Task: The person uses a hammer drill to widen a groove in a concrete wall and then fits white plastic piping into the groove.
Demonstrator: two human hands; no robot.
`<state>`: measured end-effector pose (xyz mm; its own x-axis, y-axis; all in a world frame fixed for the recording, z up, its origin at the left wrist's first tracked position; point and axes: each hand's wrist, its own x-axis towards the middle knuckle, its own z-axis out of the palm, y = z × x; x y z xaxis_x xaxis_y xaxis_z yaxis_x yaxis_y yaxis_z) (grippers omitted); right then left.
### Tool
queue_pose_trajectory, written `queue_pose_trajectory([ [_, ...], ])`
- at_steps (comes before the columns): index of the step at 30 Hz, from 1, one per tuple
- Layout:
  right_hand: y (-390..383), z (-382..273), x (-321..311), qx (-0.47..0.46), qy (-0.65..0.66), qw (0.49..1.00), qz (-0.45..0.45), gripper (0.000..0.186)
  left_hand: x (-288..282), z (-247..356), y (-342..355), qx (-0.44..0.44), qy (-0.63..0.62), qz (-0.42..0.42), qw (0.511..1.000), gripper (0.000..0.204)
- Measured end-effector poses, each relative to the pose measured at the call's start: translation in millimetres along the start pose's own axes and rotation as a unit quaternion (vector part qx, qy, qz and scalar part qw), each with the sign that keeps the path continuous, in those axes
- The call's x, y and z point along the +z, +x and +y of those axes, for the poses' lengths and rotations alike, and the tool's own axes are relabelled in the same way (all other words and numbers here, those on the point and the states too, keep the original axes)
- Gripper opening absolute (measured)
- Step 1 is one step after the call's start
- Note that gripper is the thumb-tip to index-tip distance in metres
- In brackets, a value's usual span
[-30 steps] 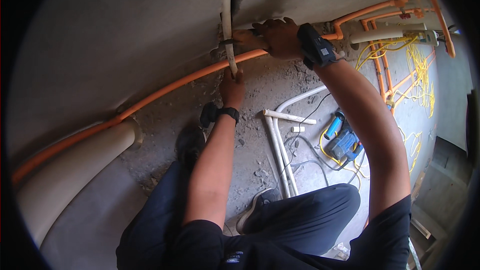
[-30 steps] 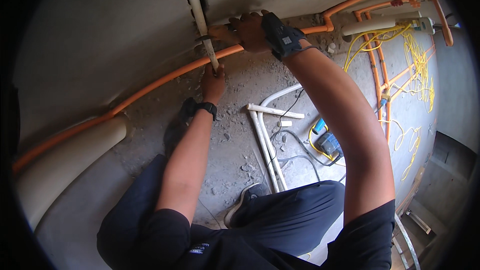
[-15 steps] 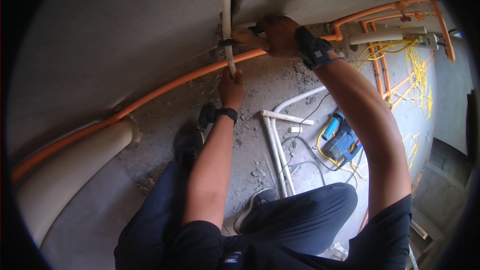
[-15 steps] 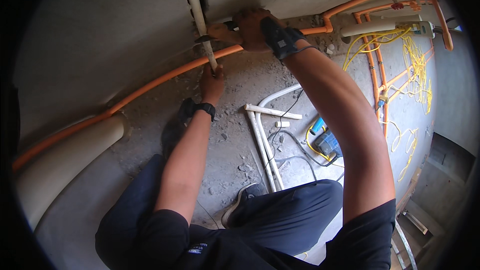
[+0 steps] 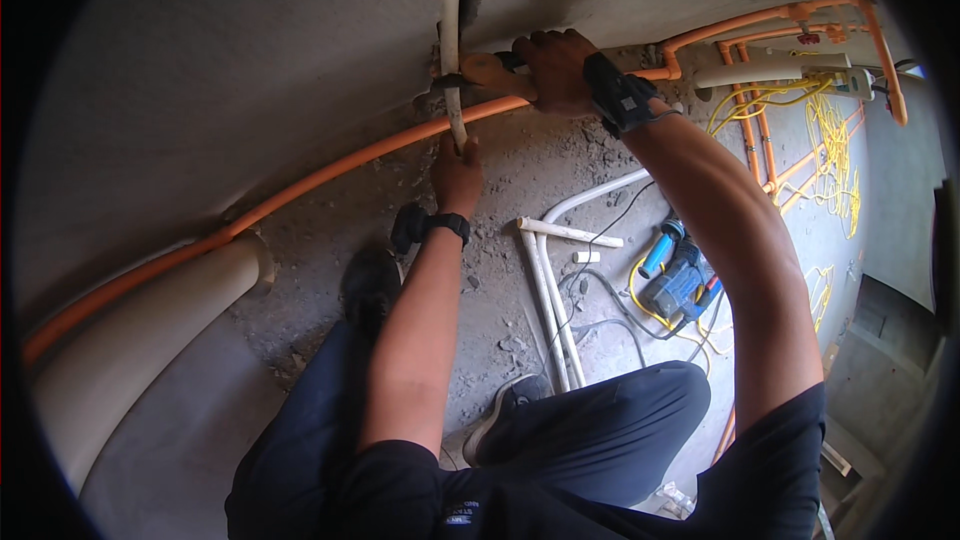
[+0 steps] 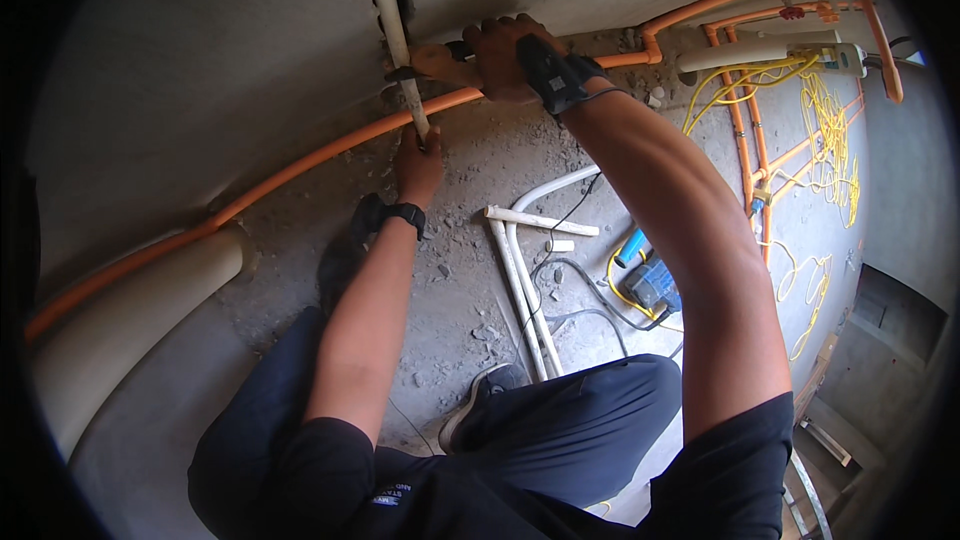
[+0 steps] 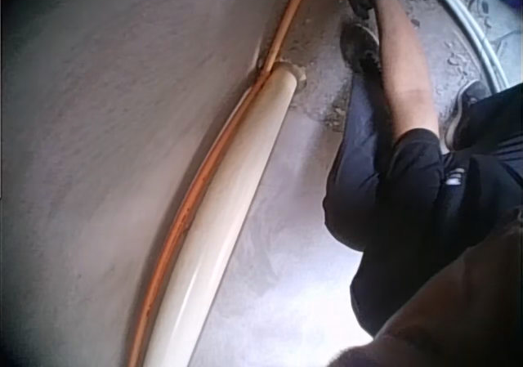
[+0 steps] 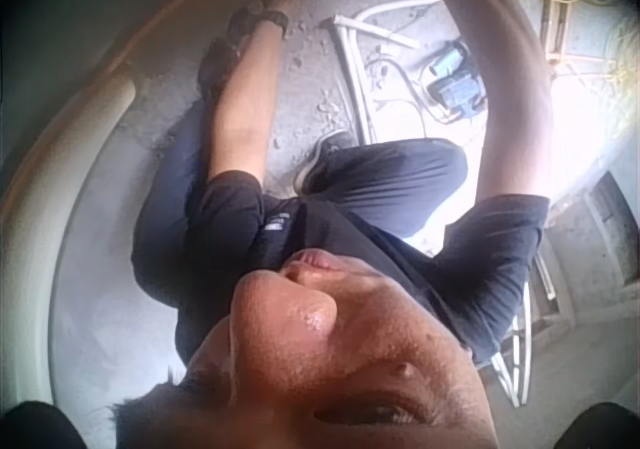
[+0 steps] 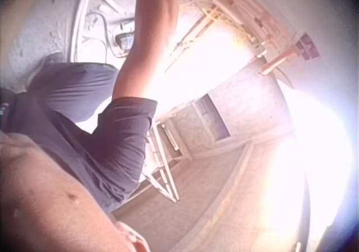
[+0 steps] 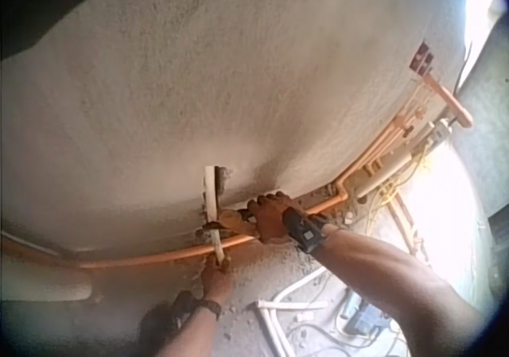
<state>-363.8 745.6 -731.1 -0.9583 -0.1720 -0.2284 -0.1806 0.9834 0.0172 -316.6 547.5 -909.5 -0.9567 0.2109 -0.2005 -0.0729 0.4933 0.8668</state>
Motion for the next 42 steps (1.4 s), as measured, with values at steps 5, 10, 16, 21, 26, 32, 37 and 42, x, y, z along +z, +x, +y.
queue_pose_trajectory([
  [5, -0.4, -0.5, 0.9, 0.010, -0.002, 1.000, -0.015, 0.046, 1.6, -1.5, -0.6, -0.013, 0.013, -0.005, 1.000, 0.037],
  [10, -2.3, 2.9, 4.6, -0.001, 0.007, 1.000, 0.004, 0.046, 3.9, -4.9, -0.7, -0.003, 0.012, 0.001, 1.000, 0.037],
  [16, -4.5, 0.2, 6.0, -0.017, 0.008, 0.999, 0.035, 0.044, 0.2, -18.5, 13.5, 0.020, 0.013, -0.004, 1.000, 0.038],
  [21, -10.7, 3.3, 9.8, -0.014, -0.019, 0.999, 0.027, 0.041, -3.4, 12.2, 20.1, 0.017, 0.036, -0.036, 0.999, 0.039],
  [26, -13.9, 1.5, 8.9, 0.012, 0.009, 0.999, 0.036, 0.039, 15.4, 52.5, 50.1, 0.111, -0.189, 0.103, 0.970, 0.039],
  [32, -4.3, -0.2, 12.5, -0.022, 0.003, 0.998, 0.051, 0.042, 27.1, 19.9, 85.4, 0.014, -0.093, 0.192, 0.977, 0.043],
  [37, -4.5, 13.2, 15.8, -0.044, -0.011, 0.999, 0.029, 0.048, 39.1, 20.4, 83.2, 0.026, -0.109, 0.229, 0.967, 0.037],
  [42, -5.6, 16.8, 16.7, -0.008, -0.001, 1.000, -0.002, 0.067, 35.1, 31.1, 74.5, 0.026, -0.125, 0.190, 0.974, 0.032],
])
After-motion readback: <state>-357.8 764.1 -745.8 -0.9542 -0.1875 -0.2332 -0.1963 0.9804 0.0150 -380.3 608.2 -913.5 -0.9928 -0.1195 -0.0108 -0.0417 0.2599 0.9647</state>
